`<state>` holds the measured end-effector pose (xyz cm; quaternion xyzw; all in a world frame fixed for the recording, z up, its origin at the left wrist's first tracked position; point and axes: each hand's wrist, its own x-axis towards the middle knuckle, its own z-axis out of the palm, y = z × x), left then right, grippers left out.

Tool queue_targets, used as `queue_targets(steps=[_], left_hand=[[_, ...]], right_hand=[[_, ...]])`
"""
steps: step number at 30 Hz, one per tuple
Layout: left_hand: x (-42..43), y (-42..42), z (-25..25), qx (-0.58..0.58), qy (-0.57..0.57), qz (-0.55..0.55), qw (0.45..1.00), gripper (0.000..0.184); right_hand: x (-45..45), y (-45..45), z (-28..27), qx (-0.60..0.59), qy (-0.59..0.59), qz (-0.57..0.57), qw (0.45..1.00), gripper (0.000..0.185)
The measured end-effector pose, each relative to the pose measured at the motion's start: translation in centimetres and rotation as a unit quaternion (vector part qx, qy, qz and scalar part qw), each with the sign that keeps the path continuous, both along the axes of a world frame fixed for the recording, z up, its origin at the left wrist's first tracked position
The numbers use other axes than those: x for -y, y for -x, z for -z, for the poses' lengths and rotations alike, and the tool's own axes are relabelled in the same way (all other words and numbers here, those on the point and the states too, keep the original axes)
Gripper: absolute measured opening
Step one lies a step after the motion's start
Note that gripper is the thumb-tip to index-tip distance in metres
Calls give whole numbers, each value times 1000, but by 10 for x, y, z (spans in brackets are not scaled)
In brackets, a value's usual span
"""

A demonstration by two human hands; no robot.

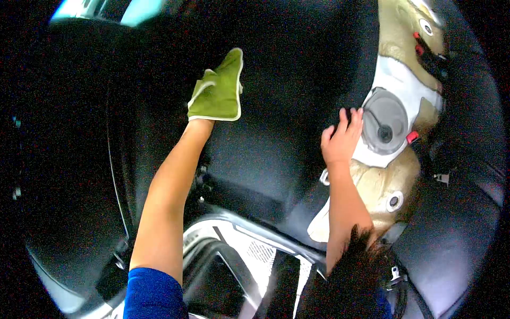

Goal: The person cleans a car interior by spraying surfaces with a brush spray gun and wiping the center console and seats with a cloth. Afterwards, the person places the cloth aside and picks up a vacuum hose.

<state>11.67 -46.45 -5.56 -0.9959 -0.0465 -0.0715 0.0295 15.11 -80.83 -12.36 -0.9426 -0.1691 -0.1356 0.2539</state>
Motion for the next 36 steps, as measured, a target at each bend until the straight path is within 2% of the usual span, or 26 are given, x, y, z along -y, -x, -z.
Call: queue_targets(steps=[1, 4, 5, 6, 8, 9, 11, 12, 14, 16, 17, 20, 21, 22, 23, 24, 25, 26, 27, 28, 29, 31, 33, 34, 35, 36], left_hand=[[-52, 48, 98, -13, 73, -110, 991, 30], [20, 115, 3, -92, 54, -205, 973, 27], [36, 138, -16, -131, 47, -245, 959, 26], [34, 173, -3, -106, -1, -204, 973, 24], [57, 219, -27, -94, 204, -297, 928, 25], [64, 247, -23, -41, 290, -312, 904, 25], [108, 278, -52, 39, 292, -467, 834, 25], [105, 306, -17, 185, 534, -529, 633, 17], [142, 340, -18, 153, 483, -534, 677, 22], [193, 370, -21, 118, 454, -541, 698, 28], [222, 386, -26, 97, 439, -547, 706, 32], [326, 431, -54, 13, 404, -574, 712, 42], [362, 447, -69, 4, 418, -592, 688, 46], [409, 463, -92, 193, 519, -603, 574, 49], [449, 481, -131, 176, 521, -600, 581, 48], [480, 499, -158, 204, 601, -559, 533, 49], [520, 522, -150, 241, 600, -537, 542, 51], [546, 543, -172, 224, 661, -488, 523, 55], [573, 563, -184, 136, 513, -500, 684, 57], [592, 576, -226, 61, 579, -526, 620, 59], [613, 592, -242, 142, 645, -535, 527, 59], [650, 625, -263, 367, 798, -424, 223, 61], [679, 661, -303, 398, 824, -390, 107, 68], [692, 679, -320, 406, 834, -367, 63, 69], [705, 698, -326, 377, 855, -341, 99, 67], [723, 722, -327, 349, 872, -314, 137, 65]], right_hand=[[5, 16, 8, 17, -6, -11, 1000, 49], [6, 0, 15, 60, -11, -20, 998, 50], [7, -2, 20, 74, -18, -22, 997, 51], [9, -1, 26, 90, -25, -27, 995, 52], [15, -5, 33, 67, -27, -46, 996, 56], [25, -15, 44, 51, -47, -80, 994, 60], [43, -23, 44, 3, 0, -109, 994, 63], [53, -11, 37, -4, 32, -114, 993, 63], [62, 44, 14, -18, -154, -184, 971, 54], [80, 124, 7, -77, -174, -218, 957, 50], [89, 177, -15, -176, -218, -202, 938, 47], [125, 307, -13, -467, -337, -170, 799, 40], [136, 351, -38, -497, -377, -172, 763, 40], [148, 396, -64, -525, -414, -172, 723, 40], [159, 436, -93, -645, -471, -129, 588, 42], [175, 461, -114, -742, -508, -77, 431, 43], [205, 486, -85, -813, -510, -99, 263, 44], [233, 513, -53, -857, -494, -117, 87, 45], [258, 537, -71, -874, -470, -120, 37, 51], [272, 553, -98, -872, -434, -205, 97, 51], [286, 569, -126, -857, -396, -288, 157, 51], [314, 584, -165, -791, -316, -432, 297, 52], [337, 592, -194, -752, -262, -493, 352, 53], [345, 590, -203, -814, -280, -448, 242, 55], [354, 589, -210, -866, -284, -389, 135, 57], [360, 587, -217, -915, -320, -122, -213, 58]])
